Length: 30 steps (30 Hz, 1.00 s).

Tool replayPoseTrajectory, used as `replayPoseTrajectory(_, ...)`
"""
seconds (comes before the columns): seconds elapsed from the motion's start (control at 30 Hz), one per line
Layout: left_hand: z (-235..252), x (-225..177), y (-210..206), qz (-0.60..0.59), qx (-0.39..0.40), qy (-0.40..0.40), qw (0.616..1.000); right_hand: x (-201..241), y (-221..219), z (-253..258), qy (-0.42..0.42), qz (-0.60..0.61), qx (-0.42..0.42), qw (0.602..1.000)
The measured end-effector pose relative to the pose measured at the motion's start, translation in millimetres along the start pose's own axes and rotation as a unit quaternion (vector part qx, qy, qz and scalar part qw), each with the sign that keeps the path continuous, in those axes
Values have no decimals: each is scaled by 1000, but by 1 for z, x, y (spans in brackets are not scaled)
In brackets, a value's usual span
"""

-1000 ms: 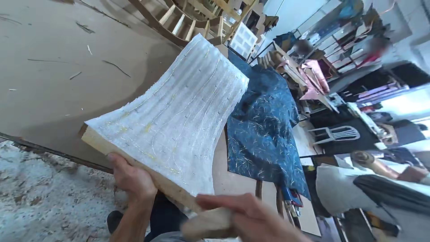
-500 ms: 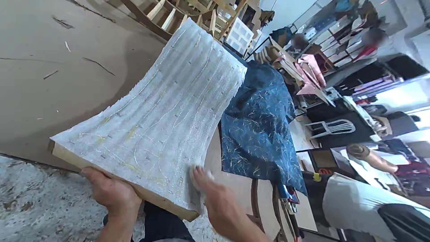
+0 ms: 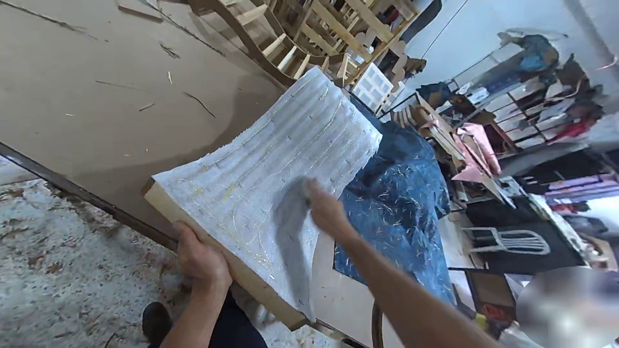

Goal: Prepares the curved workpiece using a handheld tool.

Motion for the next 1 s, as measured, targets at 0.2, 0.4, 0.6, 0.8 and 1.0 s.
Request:
replayPoseTrajectory(0.2,2,4,3,-34,19,-14,999,121,35,-188,26,179,271,946)
replayPoseTrajectory(0.4,0,5,9,7,19,5,1000,37,135,-15,-73,152,-22,985)
replayPoseTrajectory(0.6,0,0,-1,-61,32,-21,997,22,40,89,-8,-52,-90,995)
replayPoseTrajectory(0.8,-1,7,6,-75,39,-14,996,140,21,-154,71,163,246,953)
replayPoseTrajectory(1.0,1,9,10,-84,53,-9,995,72,109,-34,-44,251,62,965)
Point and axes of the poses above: each hand's wrist, its own z-axis towards the middle knuckle, its own y-axis out of the back of the hand, x = y × z, the point moved 9 cm from there along z, towards the middle knuckle, and after that the axes turned 7 degrees about -y, right-handed, at the moved point
